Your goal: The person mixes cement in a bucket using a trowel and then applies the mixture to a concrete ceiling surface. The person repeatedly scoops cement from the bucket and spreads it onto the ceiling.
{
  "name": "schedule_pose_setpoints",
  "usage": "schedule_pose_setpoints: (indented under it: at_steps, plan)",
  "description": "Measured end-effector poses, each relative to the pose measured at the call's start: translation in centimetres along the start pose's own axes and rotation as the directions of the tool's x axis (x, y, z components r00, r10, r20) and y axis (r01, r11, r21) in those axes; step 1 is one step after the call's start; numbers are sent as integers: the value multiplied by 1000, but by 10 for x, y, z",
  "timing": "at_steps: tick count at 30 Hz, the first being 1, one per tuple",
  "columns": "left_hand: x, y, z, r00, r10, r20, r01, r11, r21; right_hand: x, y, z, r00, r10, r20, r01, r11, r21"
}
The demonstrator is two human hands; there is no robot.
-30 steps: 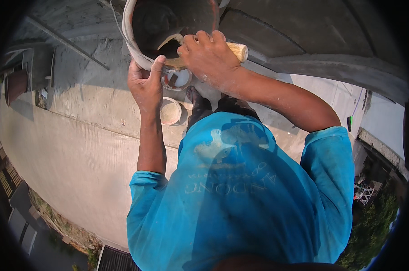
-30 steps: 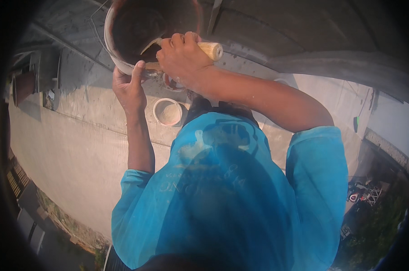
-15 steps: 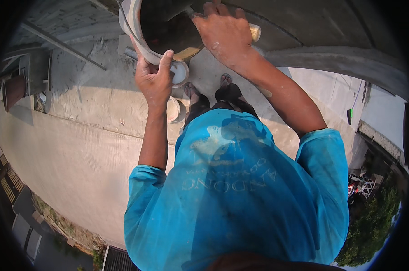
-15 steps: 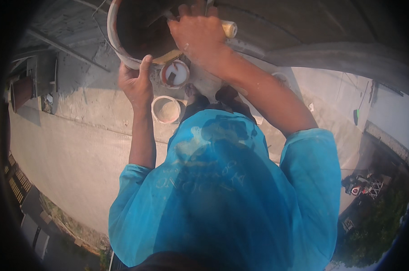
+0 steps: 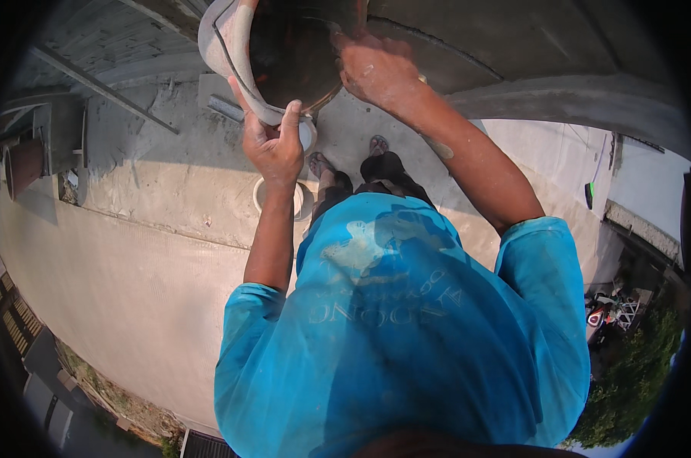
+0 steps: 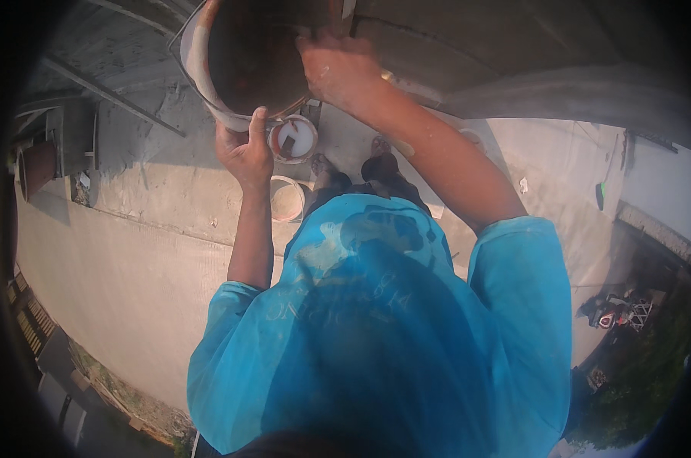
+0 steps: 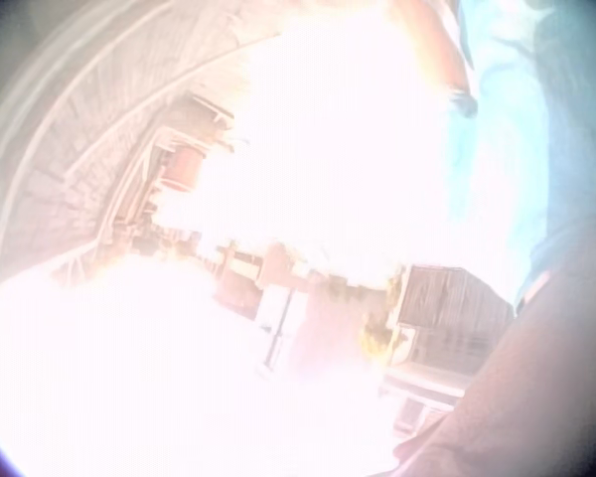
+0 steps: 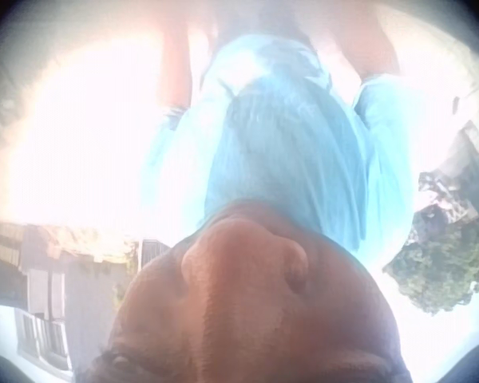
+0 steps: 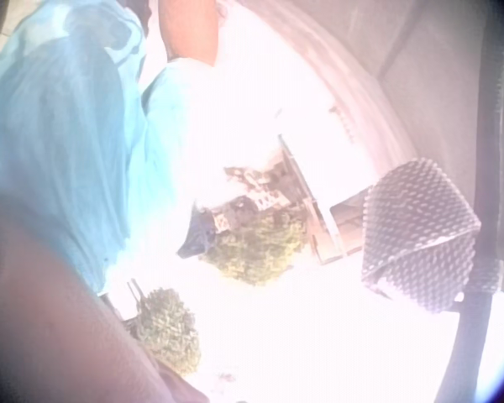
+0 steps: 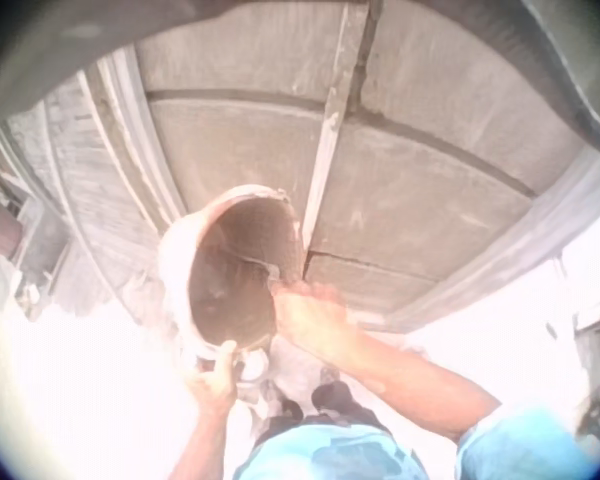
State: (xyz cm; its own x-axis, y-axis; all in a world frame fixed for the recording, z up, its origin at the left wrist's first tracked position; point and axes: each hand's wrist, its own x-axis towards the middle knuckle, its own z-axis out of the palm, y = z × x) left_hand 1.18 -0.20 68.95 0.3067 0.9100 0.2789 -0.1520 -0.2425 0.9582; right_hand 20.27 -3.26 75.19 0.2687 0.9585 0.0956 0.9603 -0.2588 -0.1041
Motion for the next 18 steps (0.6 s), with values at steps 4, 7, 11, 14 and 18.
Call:
schedule_pose_setpoints:
  at_steps: [4, 7, 11, 14, 18]
  plan:
    - [-11, -3, 2, 994, -66, -81, 57, 992, -112, -25, 2, -24, 999, -39, 23, 38, 999, 25]
    - [-10, -16, -8, 1000, 16, -7, -16, 999, -29, -23, 22, -40, 999, -2, -52, -3, 996, -92]
    - [-8, -19, -8, 996, 87, -37, -86, 996, 21, -18, 35, -62, 966, 127, 224, -170, 968, 183]
    - [-8, -23, -4, 992, 120, -29, -118, 990, 73, -20, 52, -45, 980, 26, 199, -99, 925, 367]
    - [-10, -19, 10, 982, 174, -70, -169, 983, 76, -6, 44, -42, 979, 82, 184, -150, 906, 396]
